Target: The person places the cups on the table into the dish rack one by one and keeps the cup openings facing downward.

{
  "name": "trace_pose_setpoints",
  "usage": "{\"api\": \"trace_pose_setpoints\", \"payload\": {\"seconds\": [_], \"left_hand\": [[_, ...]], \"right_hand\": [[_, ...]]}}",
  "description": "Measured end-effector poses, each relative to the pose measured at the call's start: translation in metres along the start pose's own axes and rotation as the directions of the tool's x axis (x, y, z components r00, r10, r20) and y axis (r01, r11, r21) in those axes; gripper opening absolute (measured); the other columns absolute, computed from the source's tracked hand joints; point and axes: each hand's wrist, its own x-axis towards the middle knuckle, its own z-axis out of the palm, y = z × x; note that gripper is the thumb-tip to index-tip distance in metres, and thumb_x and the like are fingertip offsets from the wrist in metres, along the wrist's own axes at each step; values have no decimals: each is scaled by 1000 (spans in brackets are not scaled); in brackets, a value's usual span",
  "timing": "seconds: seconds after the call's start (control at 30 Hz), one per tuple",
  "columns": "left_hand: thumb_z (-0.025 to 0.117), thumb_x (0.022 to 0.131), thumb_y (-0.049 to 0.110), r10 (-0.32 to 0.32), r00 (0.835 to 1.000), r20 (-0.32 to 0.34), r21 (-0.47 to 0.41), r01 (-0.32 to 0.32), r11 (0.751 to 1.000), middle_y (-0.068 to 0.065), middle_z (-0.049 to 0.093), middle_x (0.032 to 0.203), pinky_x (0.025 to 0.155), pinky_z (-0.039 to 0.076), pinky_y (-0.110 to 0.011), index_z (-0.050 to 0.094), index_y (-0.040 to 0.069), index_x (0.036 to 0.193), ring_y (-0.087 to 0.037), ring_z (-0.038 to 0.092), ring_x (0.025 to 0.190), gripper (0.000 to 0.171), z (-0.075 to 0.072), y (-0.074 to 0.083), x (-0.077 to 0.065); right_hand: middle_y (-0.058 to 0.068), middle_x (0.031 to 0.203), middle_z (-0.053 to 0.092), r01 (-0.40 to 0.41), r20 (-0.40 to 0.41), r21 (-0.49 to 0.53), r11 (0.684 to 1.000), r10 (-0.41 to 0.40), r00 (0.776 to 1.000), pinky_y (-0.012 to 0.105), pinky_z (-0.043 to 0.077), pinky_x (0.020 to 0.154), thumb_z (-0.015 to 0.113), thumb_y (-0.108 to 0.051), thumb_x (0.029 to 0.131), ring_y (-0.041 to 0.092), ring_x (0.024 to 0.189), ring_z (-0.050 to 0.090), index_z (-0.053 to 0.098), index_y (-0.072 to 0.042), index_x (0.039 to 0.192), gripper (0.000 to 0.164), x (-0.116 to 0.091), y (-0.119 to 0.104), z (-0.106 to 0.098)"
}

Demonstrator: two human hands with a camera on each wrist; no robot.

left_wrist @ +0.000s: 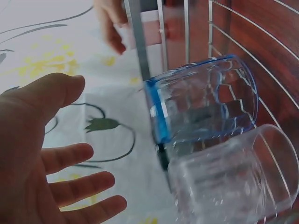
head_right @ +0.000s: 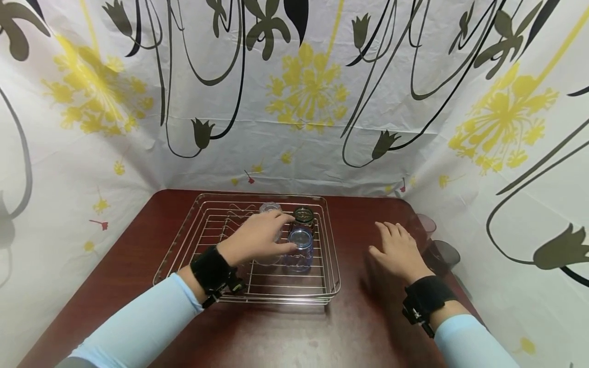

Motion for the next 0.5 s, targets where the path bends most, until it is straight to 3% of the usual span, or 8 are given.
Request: {"api": "trace_pose_setpoints", "payload": {"seconds": [0.23, 0.5], "left_hand": [[60, 88, 70, -65, 996, -67, 8, 66, 998, -6, 46, 153, 119, 27, -54, 44, 22, 151, -30, 39, 144, 81, -16, -17, -29], [59, 87, 71, -154, 977, -148, -23, 152, 988, -11, 45, 154, 118, 24, -61, 47, 19, 150, -36, 36, 145, 82, -14, -43, -62]], "right_hand": [[29, 150, 37, -11, -3, -36, 999, 11, 1000, 75, 26, 105, 58, -46, 99, 56, 139, 26, 34, -1, 151, 72, -2, 4, -1], [28, 149, 38, -9, -21, -72, 997, 8, 1000, 74, 26, 104, 55, -54, 98, 52, 138, 30, 36, -2, 151, 76, -6, 9, 5]]}}
